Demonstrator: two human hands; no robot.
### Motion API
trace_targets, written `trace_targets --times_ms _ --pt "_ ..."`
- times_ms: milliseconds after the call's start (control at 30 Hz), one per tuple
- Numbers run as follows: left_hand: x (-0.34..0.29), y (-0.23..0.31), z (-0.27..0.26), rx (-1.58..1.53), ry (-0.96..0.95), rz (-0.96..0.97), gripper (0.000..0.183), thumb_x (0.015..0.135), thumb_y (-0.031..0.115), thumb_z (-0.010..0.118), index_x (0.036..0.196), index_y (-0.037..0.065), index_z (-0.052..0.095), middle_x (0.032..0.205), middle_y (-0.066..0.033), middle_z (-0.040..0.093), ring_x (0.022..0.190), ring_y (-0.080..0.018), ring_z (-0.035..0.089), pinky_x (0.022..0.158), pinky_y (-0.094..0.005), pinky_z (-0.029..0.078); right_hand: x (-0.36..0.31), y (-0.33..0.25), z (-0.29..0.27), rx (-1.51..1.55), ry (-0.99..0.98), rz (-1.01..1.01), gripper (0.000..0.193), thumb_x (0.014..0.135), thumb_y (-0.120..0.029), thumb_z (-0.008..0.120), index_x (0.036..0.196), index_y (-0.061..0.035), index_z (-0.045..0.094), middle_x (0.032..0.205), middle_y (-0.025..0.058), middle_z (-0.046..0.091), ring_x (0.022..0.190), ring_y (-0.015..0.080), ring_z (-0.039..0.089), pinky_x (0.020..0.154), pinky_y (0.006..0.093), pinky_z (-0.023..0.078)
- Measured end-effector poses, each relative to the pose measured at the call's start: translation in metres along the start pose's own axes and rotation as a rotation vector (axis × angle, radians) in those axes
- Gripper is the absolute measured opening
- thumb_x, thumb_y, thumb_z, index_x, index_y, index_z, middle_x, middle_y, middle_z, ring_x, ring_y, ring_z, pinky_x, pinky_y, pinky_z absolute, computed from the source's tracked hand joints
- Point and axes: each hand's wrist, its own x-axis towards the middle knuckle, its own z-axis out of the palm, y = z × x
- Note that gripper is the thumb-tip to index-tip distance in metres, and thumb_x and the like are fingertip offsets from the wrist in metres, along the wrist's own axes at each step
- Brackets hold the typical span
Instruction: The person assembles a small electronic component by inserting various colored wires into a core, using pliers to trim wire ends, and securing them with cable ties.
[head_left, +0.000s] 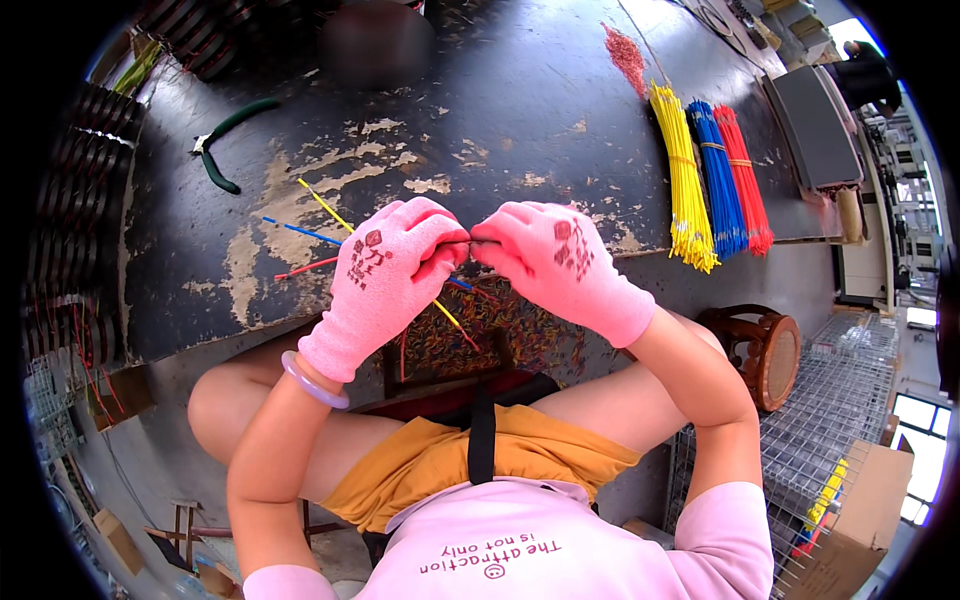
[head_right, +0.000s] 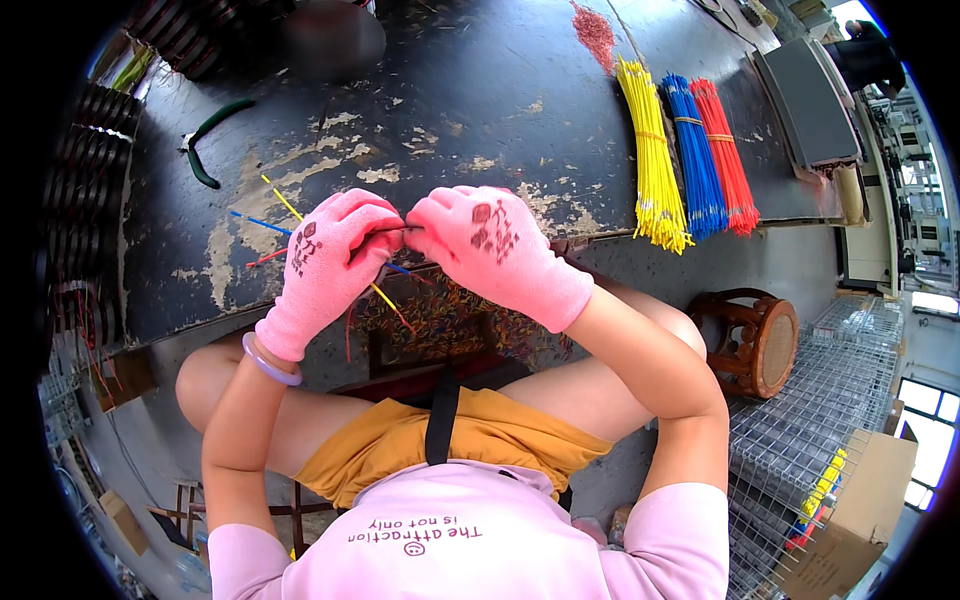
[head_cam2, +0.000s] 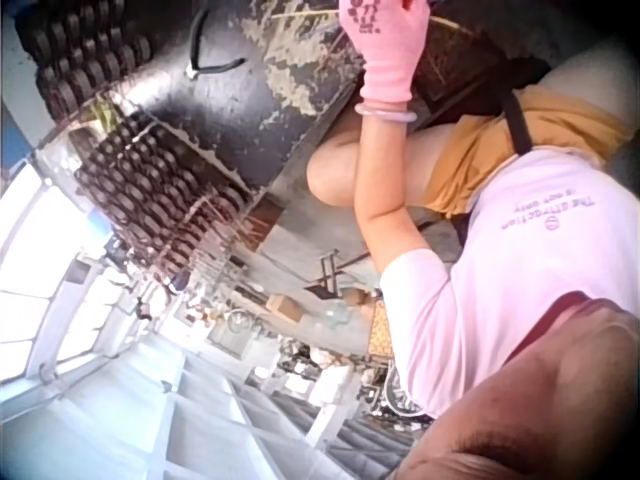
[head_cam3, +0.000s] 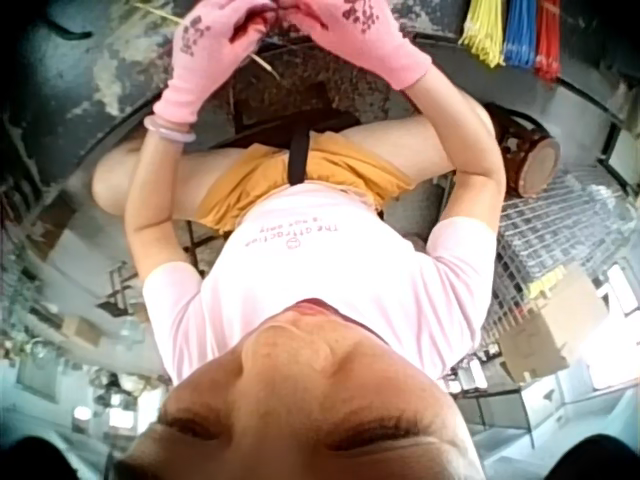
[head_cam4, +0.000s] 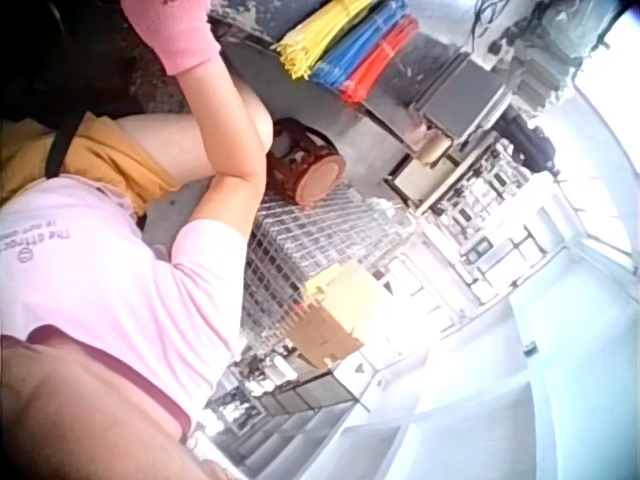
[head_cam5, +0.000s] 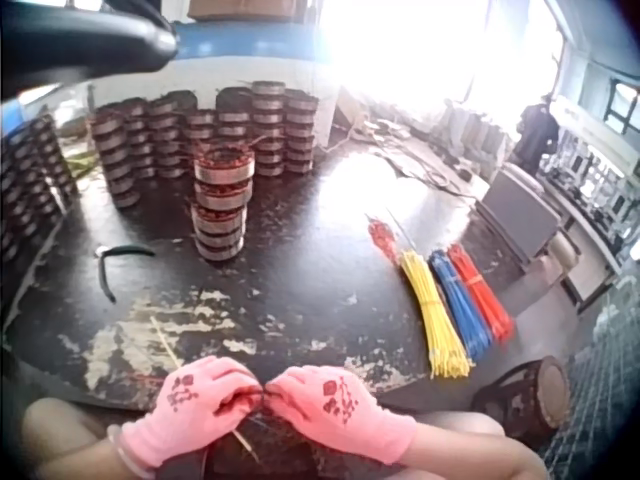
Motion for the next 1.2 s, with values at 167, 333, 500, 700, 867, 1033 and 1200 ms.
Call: trace_targets --times_ms 167,333,500,700,867,1033,1200 --pt "0.001 0.002 -0.002 -0.011 -0.042 0.032 0.007 0.085 0.009 0.071 0.092 0.010 0.068 0.095 -0.0045 0.067 0.090 -0.0284 0.065 0.077 -0.0403 0.054 0.001 -0.001 -0.001 0.681 -0.215 0.560 0.033 0.103 -0.029 0.056 0.098 0.0023 0.067 0.083 0.0034 0.069 0.074 0.0097 0.062 0.062 0.0280 0.048" --pt "-0.004 0.000 -0.005 0.005 -0.031 -0.007 0.008 0.086 0.009 0.071 0.093 0.009 0.068 0.095 -0.0055 0.067 0.091 -0.0291 0.065 0.078 -0.0403 0.053 -0.039 -0.001 -0.031 0.183 -0.069 0.451 0.027 0.100 -0.027 0.063 0.087 -0.0043 0.068 0.074 0.0022 0.066 0.059 0.0108 0.058 0.057 0.0268 0.047" --pt "-0.003 0.000 -0.005 0.041 -0.045 -0.006 0.010 0.086 0.009 0.071 0.096 0.006 0.069 0.099 -0.0080 0.068 0.093 -0.0309 0.066 0.081 -0.0404 0.053 -0.016 -0.007 0.002 -0.584 0.268 -0.247 0.034 0.082 -0.034 0.079 0.105 -0.0158 0.063 0.096 0.0002 0.061 0.089 0.0187 0.063 0.077 0.0368 0.051" --pt "-0.003 -0.001 -0.005 0.023 -0.073 -0.003 0.010 0.086 0.010 0.072 0.095 0.006 0.069 0.098 -0.0080 0.068 0.093 -0.0308 0.066 0.080 -0.0403 0.053 -0.007 -0.004 0.020 0.509 -0.029 0.406 0.017 0.096 -0.024 0.068 0.099 -0.0081 0.072 0.081 0.0068 0.070 0.068 0.0168 0.065 0.063 0.0306 0.052" --pt "-0.005 -0.002 -0.003 0.030 -0.006 0.029 0.009 0.085 0.009 0.071 0.093 0.010 0.068 0.094 -0.0043 0.067 0.089 -0.0282 0.065 0.075 -0.0395 0.053 -0.005 0.002 -0.003 0.880 -0.344 0.584 0.020 0.099 -0.022 0.067 0.107 -0.0043 0.068 0.088 0.0013 0.069 0.074 0.0122 0.063 0.068 0.0286 0.052" --pt "-0.003 -0.001 -0.004 0.026 -0.046 0.001 0.011 0.086 0.010 0.072 0.096 0.006 0.070 0.098 -0.0078 0.069 0.093 -0.0310 0.066 0.080 -0.0401 0.054 0.000 0.001 -0.003 -0.462 0.109 -0.317 0.020 0.089 -0.024 0.074 0.104 -0.0119 0.069 0.089 0.0073 0.066 0.081 0.0285 0.067 0.070 0.0392 0.054" --pt "-0.002 0.000 -0.005 -0.002 -0.048 0.008 0.010 0.087 0.010 0.071 0.096 0.006 0.070 0.100 -0.0080 0.069 0.093 -0.0311 0.066 0.081 -0.0402 0.054 0.006 0.006 0.008 0.575 -0.121 0.392 0.016 0.096 -0.024 0.065 0.098 -0.0098 0.071 0.082 0.0084 0.069 0.069 0.0176 0.066 0.063 0.0334 0.052"
